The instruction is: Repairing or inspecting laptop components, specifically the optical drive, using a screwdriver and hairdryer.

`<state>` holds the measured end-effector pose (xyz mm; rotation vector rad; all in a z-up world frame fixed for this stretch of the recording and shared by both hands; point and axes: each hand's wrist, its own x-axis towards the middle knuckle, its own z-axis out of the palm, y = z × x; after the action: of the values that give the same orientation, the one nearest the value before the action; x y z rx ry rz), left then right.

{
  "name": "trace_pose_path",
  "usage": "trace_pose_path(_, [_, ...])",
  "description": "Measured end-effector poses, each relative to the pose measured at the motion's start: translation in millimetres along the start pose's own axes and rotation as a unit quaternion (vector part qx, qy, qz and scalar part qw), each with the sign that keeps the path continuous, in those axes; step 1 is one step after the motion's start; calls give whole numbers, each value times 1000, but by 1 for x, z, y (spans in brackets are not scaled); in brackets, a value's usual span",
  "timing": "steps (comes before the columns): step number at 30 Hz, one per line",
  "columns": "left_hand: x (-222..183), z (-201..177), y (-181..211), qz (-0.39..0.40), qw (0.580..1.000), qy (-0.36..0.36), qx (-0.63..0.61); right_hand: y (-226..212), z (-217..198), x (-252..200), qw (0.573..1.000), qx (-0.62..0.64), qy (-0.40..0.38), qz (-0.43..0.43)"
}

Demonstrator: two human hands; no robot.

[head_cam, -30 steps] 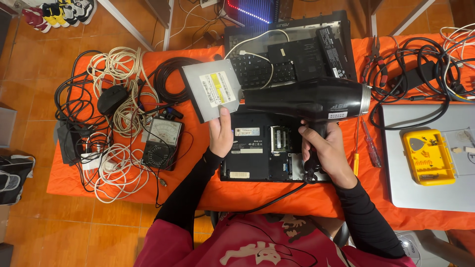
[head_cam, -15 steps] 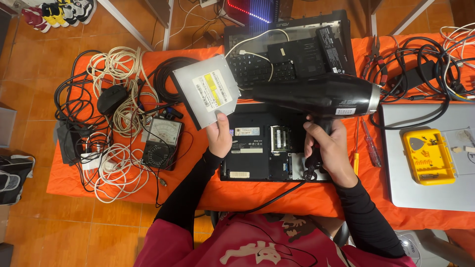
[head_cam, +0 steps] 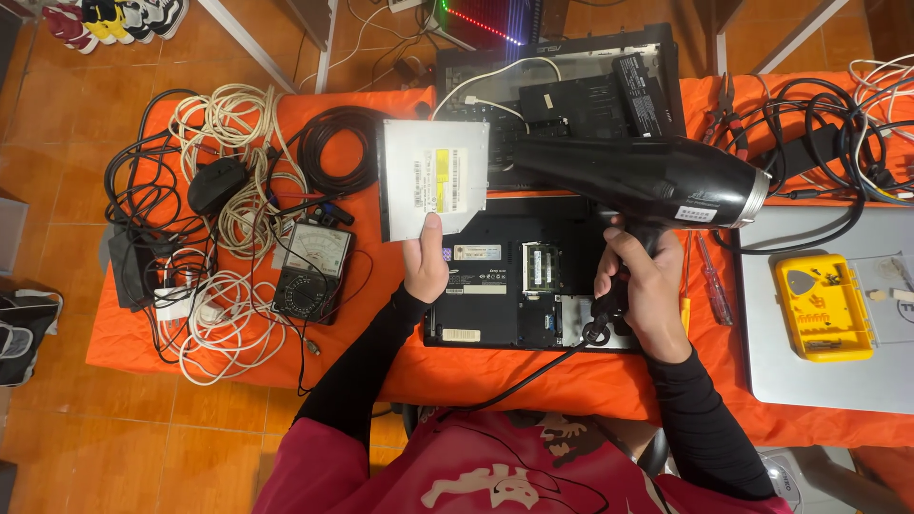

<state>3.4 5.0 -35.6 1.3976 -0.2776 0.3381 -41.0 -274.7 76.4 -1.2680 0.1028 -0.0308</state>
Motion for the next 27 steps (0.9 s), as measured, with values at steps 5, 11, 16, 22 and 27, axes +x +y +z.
trace_pose_path(5, [-5,2,-3,-21,1000,-9,-3,-3,0,-3,1000,7,-11,14])
trace_pose_path(11, [0,10,13,-68,994,-52,72,-4,2,-5,1000,-5,-18,9])
trace_pose_path(16, [8,18,24,-23,999,-33,-33,1,5,-5,999,21,-26,13])
trace_pose_path(22, [8,-18,-66,97,962,88,241,-2,28,5,998,24,-55,-1])
trace_pose_path(27, [43,-32,11,70,925,302,-220,-16,82,20,996,14,-85,12])
